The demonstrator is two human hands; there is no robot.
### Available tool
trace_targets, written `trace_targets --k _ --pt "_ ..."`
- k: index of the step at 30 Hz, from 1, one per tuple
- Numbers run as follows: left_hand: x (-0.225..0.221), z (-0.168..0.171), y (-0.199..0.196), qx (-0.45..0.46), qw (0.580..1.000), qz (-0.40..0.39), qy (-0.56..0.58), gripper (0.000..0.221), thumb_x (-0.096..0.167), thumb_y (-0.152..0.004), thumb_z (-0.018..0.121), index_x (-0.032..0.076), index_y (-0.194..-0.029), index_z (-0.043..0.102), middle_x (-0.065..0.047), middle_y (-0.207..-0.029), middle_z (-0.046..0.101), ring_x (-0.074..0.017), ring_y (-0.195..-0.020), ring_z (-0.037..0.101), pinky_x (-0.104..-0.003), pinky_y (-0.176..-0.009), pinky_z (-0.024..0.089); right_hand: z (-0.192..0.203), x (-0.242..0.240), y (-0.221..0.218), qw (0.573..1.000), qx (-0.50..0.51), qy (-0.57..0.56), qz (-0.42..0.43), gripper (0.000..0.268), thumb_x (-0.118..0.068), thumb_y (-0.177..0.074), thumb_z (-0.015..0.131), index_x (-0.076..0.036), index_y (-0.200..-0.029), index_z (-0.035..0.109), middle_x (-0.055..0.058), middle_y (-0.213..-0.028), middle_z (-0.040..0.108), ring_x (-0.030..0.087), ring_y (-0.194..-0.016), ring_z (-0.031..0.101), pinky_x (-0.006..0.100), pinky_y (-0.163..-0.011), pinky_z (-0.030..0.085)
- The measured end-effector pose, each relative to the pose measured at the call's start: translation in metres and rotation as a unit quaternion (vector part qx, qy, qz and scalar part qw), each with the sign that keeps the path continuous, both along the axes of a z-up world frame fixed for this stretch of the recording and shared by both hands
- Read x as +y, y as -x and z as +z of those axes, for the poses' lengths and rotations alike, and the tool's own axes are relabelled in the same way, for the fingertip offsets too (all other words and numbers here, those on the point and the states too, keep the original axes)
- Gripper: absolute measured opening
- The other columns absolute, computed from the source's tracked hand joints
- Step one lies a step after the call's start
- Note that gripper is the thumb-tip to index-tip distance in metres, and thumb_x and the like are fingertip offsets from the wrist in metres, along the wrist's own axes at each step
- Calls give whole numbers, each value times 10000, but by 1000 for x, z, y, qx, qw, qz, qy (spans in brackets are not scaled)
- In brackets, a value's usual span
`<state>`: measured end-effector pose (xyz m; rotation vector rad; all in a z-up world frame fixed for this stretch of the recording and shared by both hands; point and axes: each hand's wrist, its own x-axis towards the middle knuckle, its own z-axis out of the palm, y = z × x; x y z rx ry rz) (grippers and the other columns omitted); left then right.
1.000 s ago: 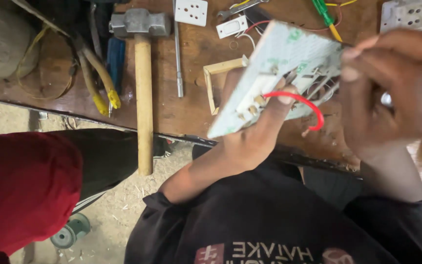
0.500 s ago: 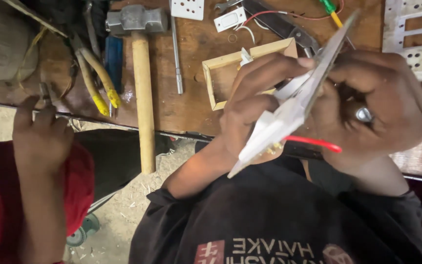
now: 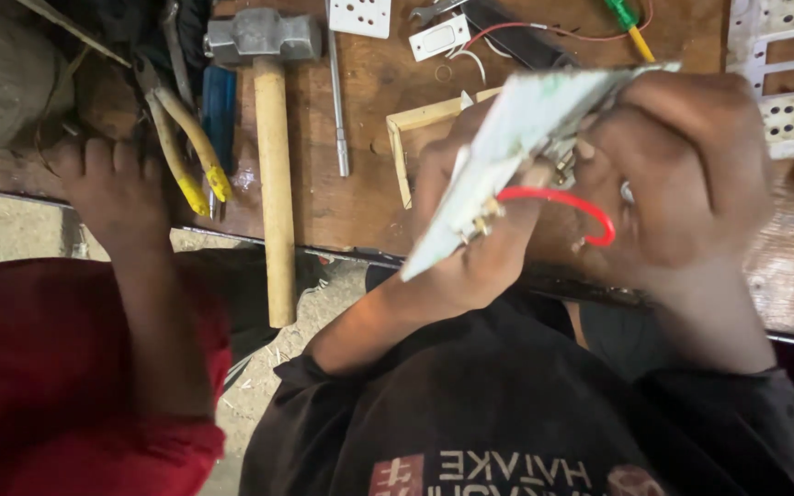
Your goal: The person sits at a workbench assembling an electrical switch plate. They use a screwdriver to fasten a switch module onto a white faceplate, route and connect a red wire to the switch terminals, tap components with a hammer, and continue tightening screws on the plate.
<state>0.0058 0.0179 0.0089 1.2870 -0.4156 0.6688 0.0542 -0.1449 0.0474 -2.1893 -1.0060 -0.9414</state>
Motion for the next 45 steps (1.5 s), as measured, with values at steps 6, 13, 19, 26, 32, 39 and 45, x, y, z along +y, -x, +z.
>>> trace_targets --k 6,13,19,26,32,39,45 --pt "-5 -6 6 207 977 -36 20 302 111 -1069 682 -32 -1315 581 -95 -1166 596 -116 -931 636 -263 -803 583 17 -8 -13 985 -36 169 29 253 6 -879 834 9 -1059 657 138 -1121 597 315 -989 593 416 -802 521" --pt "-14 -14 -2 162 982 -25 90 228 79 -1132 684 -54 -1287 584 -48 -1067 660 -64 -917 629 -216 -789 537 -22 -29 -21 991 18 136 13 204 10 -997 740 4 -1168 629 97 -1224 598 244 -1069 604 331 -797 491" --pt "-13 -7 2 141 988 -12 67 234 100 -1150 655 -28 -1299 528 -46 -1137 641 -47 -949 591 -200 -857 538 10 -1 -12 997 1 82 -7 325 -113 -1055 817 50 -1282 651 190 -1199 655 271 -992 701 354 -730 576" --pt "-12 -3 6 123 992 -8 40 208 105 -1157 646 -5 -1285 525 -61 -1202 632 -69 -1006 621 -230 -885 533 3 -2 -23 995 -22 98 19 389 -122 -1188 488 99 -1508 476 230 -1368 643 365 -1199 728 413 -969 649" --pt "-16 -20 7 153 987 24 43 198 57 -1100 723 -30 -1263 652 -67 -1175 701 -88 -995 681 -253 -871 582 8 -11 -20 986 -47 160 -14 321 -74 -1200 461 151 -1421 521 241 -1335 668 371 -1102 726 419 -891 623" --pt "-22 -10 3 221 957 -27 184 155 38 -1072 750 -30 -1196 687 -58 -1088 714 -100 -948 657 -268 -848 549 13 -20 -21 989 -7 147 15 284 -39 -1172 540 117 -1410 541 214 -1284 681 336 -1073 728 382 -895 614" --pt "-18 -2 0 234 957 -15 173 120 43 -1082 766 -30 -1129 683 -64 -1035 706 -101 -914 646 -265 -833 554 37 -22 -20 973 -42 228 -10 405 -75 -1143 670 94 -1492 554 182 -1122 687 277 -959 727 345 -829 604"
